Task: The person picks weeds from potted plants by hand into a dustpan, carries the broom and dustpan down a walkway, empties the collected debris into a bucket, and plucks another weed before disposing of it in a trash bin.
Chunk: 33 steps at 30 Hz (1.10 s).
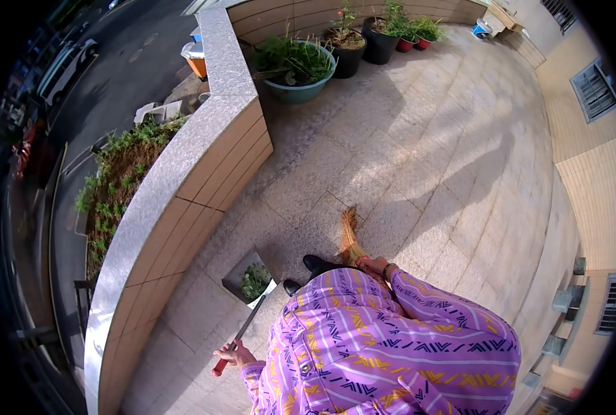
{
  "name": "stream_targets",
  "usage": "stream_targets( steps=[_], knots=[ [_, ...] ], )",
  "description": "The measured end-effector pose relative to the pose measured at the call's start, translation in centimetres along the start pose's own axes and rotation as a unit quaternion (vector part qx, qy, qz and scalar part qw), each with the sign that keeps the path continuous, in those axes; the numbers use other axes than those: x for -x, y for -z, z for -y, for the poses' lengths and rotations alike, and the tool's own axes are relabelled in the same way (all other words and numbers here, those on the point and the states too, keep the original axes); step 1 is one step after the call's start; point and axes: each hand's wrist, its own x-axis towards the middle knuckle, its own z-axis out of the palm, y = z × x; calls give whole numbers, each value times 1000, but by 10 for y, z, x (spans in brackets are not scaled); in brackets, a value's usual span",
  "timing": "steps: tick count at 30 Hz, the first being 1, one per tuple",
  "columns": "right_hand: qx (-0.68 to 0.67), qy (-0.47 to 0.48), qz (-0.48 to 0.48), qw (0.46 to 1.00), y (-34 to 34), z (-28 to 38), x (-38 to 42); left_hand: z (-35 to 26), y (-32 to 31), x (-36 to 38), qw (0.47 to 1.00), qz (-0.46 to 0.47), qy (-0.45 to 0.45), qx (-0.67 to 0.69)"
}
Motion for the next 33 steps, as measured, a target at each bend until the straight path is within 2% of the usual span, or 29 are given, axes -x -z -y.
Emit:
stream_targets(
  steps=[4, 7, 9, 11, 13, 20, 22, 26, 29, 31, 32, 33],
  knots=[
    [7, -3, 4, 1000, 4, 4, 3, 3, 3, -1, 999, -15, 15, 25],
    [-4, 11, 1, 1000, 4, 1, -2, 4, 6, 4, 1000, 6, -23, -20],
    [-5, 7, -3, 1000, 3, 0, -4, -4, 0, 16, 999, -14, 18, 30],
    [-6, 3, -7, 1000, 6, 3, -4, -2, 2, 15, 999, -10, 12, 32],
    [5, 3, 14, 1000, 13, 15, 13, -3, 2, 19, 999, -6, 0, 32],
    [19, -8, 51, 998, 10, 7, -8, 7, 11, 3, 998, -39, 7, 48],
    [31, -1, 41, 999, 5, 4, -12, 8, 16, -9, 994, -86, 40, 49],
    [54, 11, -20, 998, 1, 0, -20, 11, 27, -12, 997, -56, 37, 47],
    [125, 57, -61, 989, 5, -6, -31, 14, 31, -16, 997, -58, 38, 33],
    [272, 175, -56, 945, 1, -29, -67, 15, 31, -16, 998, -57, 32, 26],
    [272, 175, -55, 945, 3, -29, -64, 15, 32, -16, 998, -55, 26, 22],
    [292, 227, -52, 928, 7, -28, -57, 15, 31, -15, 998, -56, 25, 22]
  ],
)
